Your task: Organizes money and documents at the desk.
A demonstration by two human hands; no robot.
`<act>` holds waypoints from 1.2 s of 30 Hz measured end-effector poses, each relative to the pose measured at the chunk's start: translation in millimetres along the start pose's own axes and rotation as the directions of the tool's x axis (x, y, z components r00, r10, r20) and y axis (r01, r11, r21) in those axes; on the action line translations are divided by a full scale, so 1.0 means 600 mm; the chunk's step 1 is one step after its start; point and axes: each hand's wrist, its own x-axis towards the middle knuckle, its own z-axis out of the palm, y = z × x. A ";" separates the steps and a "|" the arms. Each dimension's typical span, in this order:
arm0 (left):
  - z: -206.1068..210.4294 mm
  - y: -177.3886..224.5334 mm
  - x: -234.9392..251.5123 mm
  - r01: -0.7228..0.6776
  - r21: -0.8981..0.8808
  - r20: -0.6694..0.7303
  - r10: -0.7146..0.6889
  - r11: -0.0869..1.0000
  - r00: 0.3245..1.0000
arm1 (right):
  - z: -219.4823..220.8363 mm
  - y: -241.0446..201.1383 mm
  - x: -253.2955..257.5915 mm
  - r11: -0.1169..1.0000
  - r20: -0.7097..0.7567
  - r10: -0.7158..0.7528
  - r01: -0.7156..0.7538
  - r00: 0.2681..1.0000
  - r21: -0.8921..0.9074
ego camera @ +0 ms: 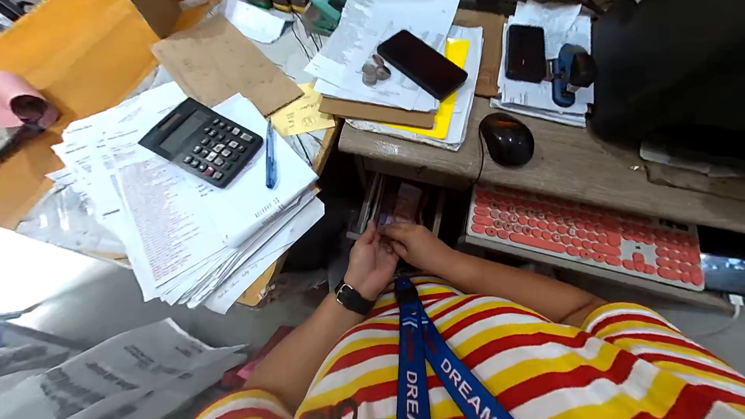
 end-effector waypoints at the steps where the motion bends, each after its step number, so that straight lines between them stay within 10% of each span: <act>1: -0.005 -0.007 0.004 0.032 0.039 -0.033 -0.031 0.999 0.999 | 0.007 0.018 -0.002 0.996 -0.004 0.045 -0.044 0.999 0.079; 4: -0.026 -0.011 0.019 0.117 0.214 -0.029 -0.114 0.970 0.993 | 0.010 0.072 -0.012 0.803 0.040 0.303 -0.277 0.952 0.528; 7: -0.040 -0.001 0.047 -0.046 0.505 0.021 0.041 0.862 0.999 | 0.003 0.104 -0.034 0.247 0.152 0.507 -0.312 0.848 0.917; 12: -0.103 0.053 0.178 -0.249 0.968 0.238 0.318 -0.006 0.918 | 0.008 0.112 -0.053 -0.140 0.322 0.609 -0.302 0.725 0.943; 15: -0.096 0.068 0.222 -0.110 0.966 0.183 0.314 -0.235 0.932 | 0.011 0.100 -0.049 -0.273 0.396 0.596 -0.288 0.698 0.918; 26: -0.060 0.047 0.233 0.114 0.804 0.053 0.262 -0.584 0.964 | 0.006 0.072 -0.050 -0.282 0.365 0.596 -0.239 0.715 0.929; 36: -0.043 0.076 0.198 -0.047 0.903 0.201 0.322 -0.427 0.925 | 0.004 0.071 -0.048 -0.254 0.342 0.602 -0.233 0.722 0.939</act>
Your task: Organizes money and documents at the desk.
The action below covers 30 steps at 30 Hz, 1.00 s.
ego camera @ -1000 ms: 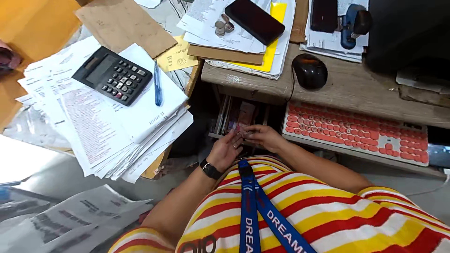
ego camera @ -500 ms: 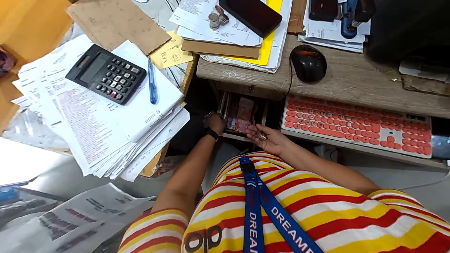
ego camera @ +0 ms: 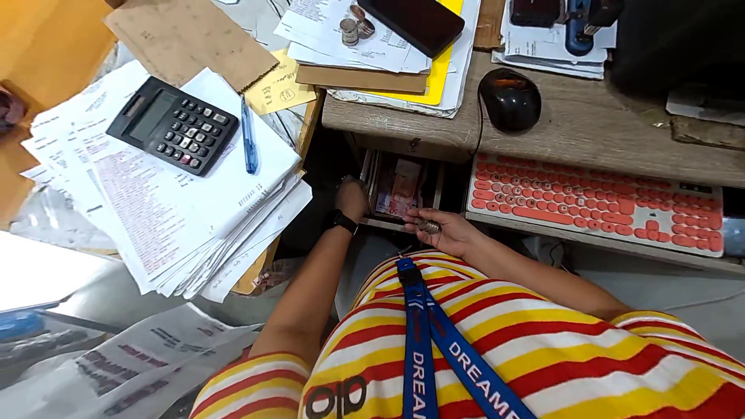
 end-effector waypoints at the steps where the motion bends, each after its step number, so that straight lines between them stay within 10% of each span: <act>1: -0.004 -0.002 -0.003 -0.010 -0.014 -0.009 0.010 1.000 1.000 | 0.001 0.000 0.000 1.000 0.006 0.001 -0.001 1.000 0.000; 24: 0.030 -0.027 -0.021 -0.041 -0.059 -0.068 0.037 0.997 0.997 | 0.002 -0.007 0.017 0.938 0.080 -0.039 0.064 0.996 -0.340; 27: 0.027 -0.025 -0.026 -0.034 -0.070 -0.080 0.029 0.997 0.996 | 0.016 -0.013 0.048 0.689 0.242 -0.106 0.247 0.964 -0.681; 30: 0.028 -0.020 -0.031 -0.016 -0.070 -0.080 0.011 0.997 0.997 | 0.047 -0.019 0.090 0.054 0.367 -0.180 0.382 0.913 -0.923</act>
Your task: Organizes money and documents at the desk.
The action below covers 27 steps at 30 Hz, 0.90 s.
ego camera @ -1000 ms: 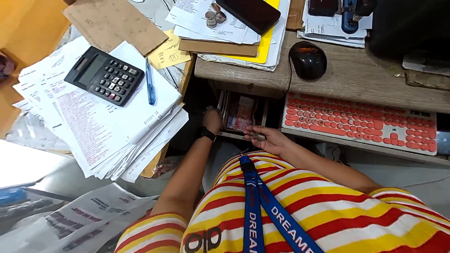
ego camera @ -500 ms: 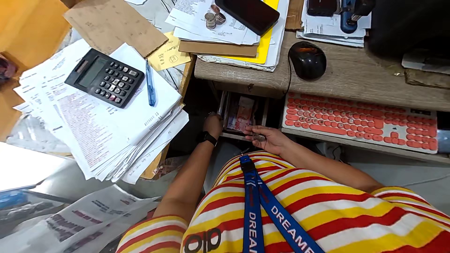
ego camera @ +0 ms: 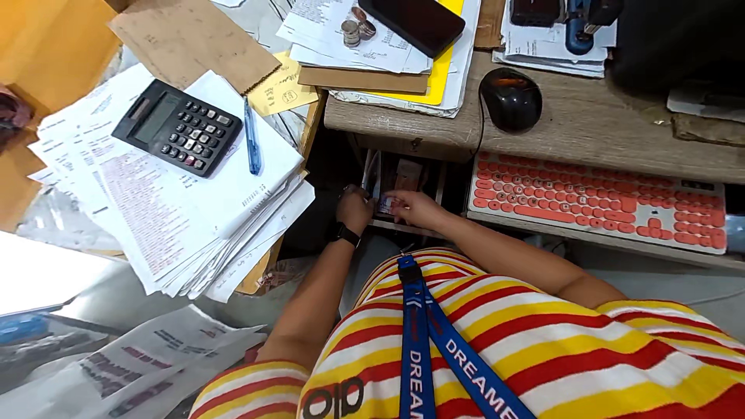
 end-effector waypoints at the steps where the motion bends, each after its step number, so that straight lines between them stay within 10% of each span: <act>1: 0.002 0.000 -0.001 -0.002 0.006 -0.006 0.002 1.000 1.000 | 0.002 -0.012 0.014 0.990 0.006 0.002 -0.001 1.000 -0.144; 5: 0.007 0.000 -0.003 -0.007 -0.007 -0.027 0.007 1.000 1.000 | 0.015 -0.043 0.056 0.894 0.081 0.115 -0.067 0.990 -0.442; 13: -0.001 -0.008 -0.012 -0.072 -0.117 -0.095 0.060 0.991 0.994 | 0.029 -0.008 0.091 0.891 -0.012 -0.063 0.051 0.998 -0.452; 17: -0.013 -0.027 -0.023 -0.201 -0.351 -0.189 0.140 0.915 0.972 | 0.012 -0.012 0.070 0.910 -0.070 -0.209 0.167 0.975 -0.381; 22: -0.020 -0.030 -0.042 -0.005 -0.731 -0.028 -0.023 0.682 0.999 | -0.009 0.005 0.051 0.879 -0.117 -0.370 0.307 0.922 -0.364; 27: -0.040 -0.004 -0.029 0.024 -0.526 0.085 0.024 0.850 0.996 | 0.007 -0.009 0.026 0.839 -0.002 -0.431 0.401 0.902 -0.368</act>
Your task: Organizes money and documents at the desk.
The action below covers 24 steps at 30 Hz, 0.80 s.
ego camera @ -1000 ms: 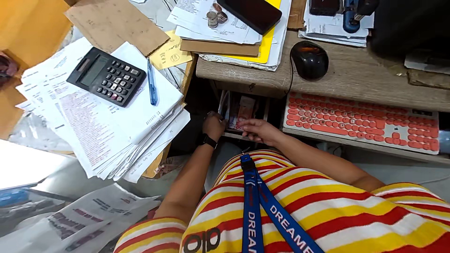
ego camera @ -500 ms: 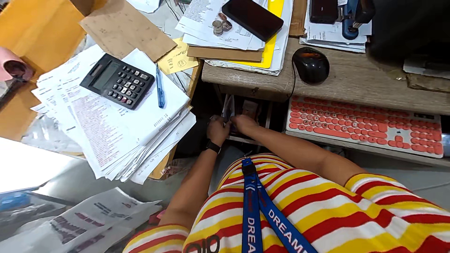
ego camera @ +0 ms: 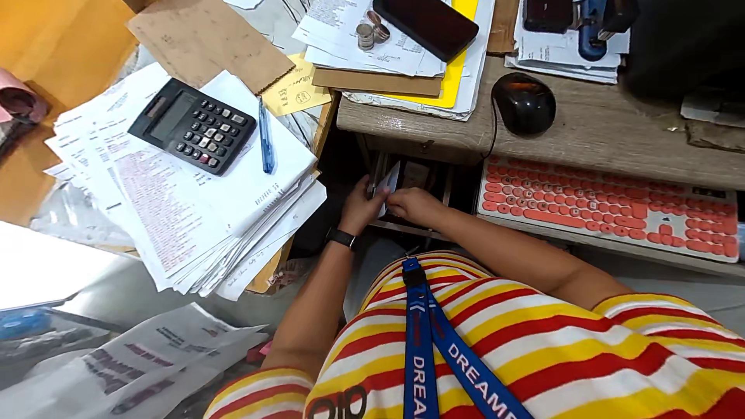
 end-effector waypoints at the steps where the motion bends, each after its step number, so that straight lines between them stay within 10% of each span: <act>1: 0.001 0.008 0.005 -0.003 0.084 0.011 0.002 0.996 1.000 | 0.000 -0.013 -0.004 1.000 0.039 0.012 -0.013 0.999 0.003; 13: 0.013 0.050 -0.002 -0.134 0.367 0.115 0.098 0.921 0.989 | -0.003 -0.077 -0.032 0.971 0.261 0.183 -0.133 0.948 -0.198; 18: 0.010 0.068 -0.026 -0.094 0.469 0.000 0.106 0.878 0.994 | -0.013 -0.053 -0.027 0.959 0.273 0.230 -0.265 0.934 0.099; 20: 0.012 0.067 -0.037 -0.092 0.502 -0.029 0.123 0.860 0.992 | -0.021 -0.040 -0.030 0.788 0.300 0.282 -0.398 0.911 0.469; 24: 0.021 0.064 -0.045 -0.074 0.493 -0.072 0.126 0.867 0.989 | -0.039 -0.041 -0.015 -0.102 0.381 0.484 -0.381 0.788 0.919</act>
